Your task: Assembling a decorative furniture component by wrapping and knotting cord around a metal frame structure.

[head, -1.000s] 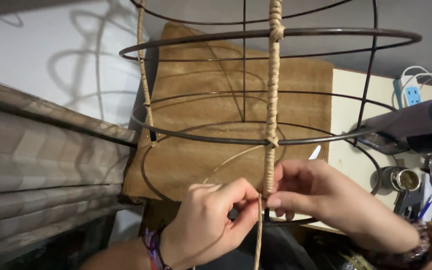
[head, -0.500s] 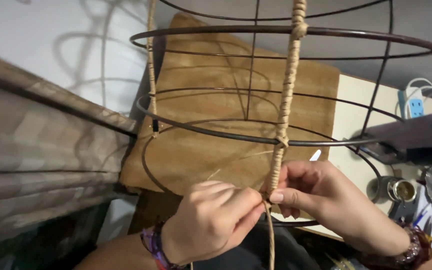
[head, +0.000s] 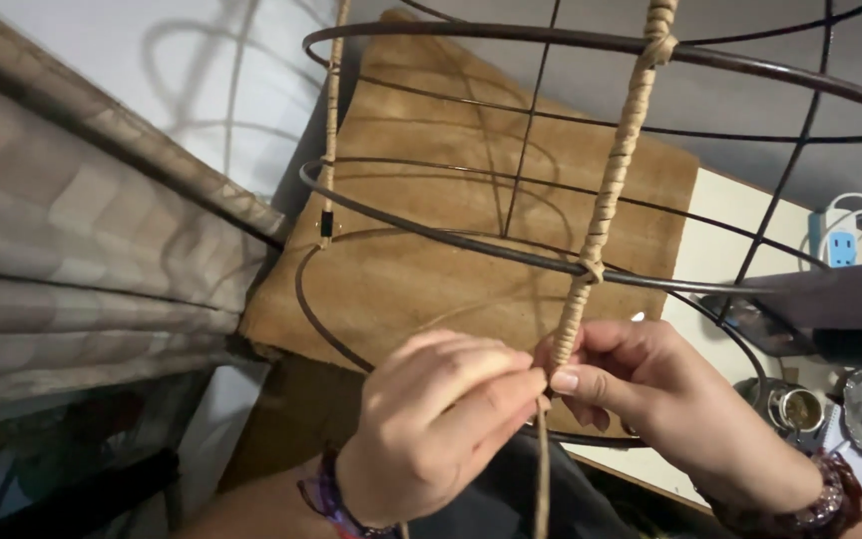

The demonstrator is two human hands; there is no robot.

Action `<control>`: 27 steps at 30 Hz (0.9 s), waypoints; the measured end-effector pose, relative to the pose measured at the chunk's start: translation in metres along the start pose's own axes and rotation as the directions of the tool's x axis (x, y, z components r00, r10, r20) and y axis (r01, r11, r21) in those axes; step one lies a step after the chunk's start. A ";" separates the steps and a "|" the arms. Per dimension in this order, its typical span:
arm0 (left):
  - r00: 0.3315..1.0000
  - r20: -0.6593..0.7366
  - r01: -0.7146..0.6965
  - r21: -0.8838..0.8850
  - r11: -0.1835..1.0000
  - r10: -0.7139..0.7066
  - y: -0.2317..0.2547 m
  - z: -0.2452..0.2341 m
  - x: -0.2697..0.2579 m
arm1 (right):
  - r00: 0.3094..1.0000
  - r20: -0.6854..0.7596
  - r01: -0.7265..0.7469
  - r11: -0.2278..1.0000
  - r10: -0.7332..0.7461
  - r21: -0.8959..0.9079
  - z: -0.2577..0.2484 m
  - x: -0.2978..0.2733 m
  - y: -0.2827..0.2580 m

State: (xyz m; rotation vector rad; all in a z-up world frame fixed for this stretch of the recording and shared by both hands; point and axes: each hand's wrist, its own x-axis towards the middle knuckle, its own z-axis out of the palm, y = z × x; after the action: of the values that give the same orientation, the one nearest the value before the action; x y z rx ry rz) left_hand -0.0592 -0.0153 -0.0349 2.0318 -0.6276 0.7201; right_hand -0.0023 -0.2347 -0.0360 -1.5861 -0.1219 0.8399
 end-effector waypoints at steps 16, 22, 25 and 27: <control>0.981 -0.191 0.099 0.335 0.937 -0.036 0.038 0.027 -0.020 | 0.993 0.000 0.122 0.990 -0.122 -0.066 0.003 0.001 0.002; 0.990 -0.143 0.048 0.275 0.960 -0.009 0.020 0.030 -0.043 | 0.997 -0.021 0.068 0.990 -0.072 -0.126 0.000 0.003 -0.006; 1.000 -0.030 0.009 0.204 0.979 -0.003 0.013 0.028 -0.053 | 0.998 0.027 0.067 0.980 -0.063 -0.188 -0.008 -0.001 -0.008; 0.999 -0.005 0.048 0.194 0.980 -0.047 0.012 0.031 -0.057 | 0.995 0.090 -0.013 0.933 0.049 -0.361 -0.017 -0.007 -0.011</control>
State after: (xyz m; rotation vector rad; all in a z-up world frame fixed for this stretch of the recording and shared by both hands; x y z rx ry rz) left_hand -0.1000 -0.0385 -0.0814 2.2178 -0.5230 0.7795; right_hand 0.0065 -0.2494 -0.0239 -1.8932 -0.3379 0.9600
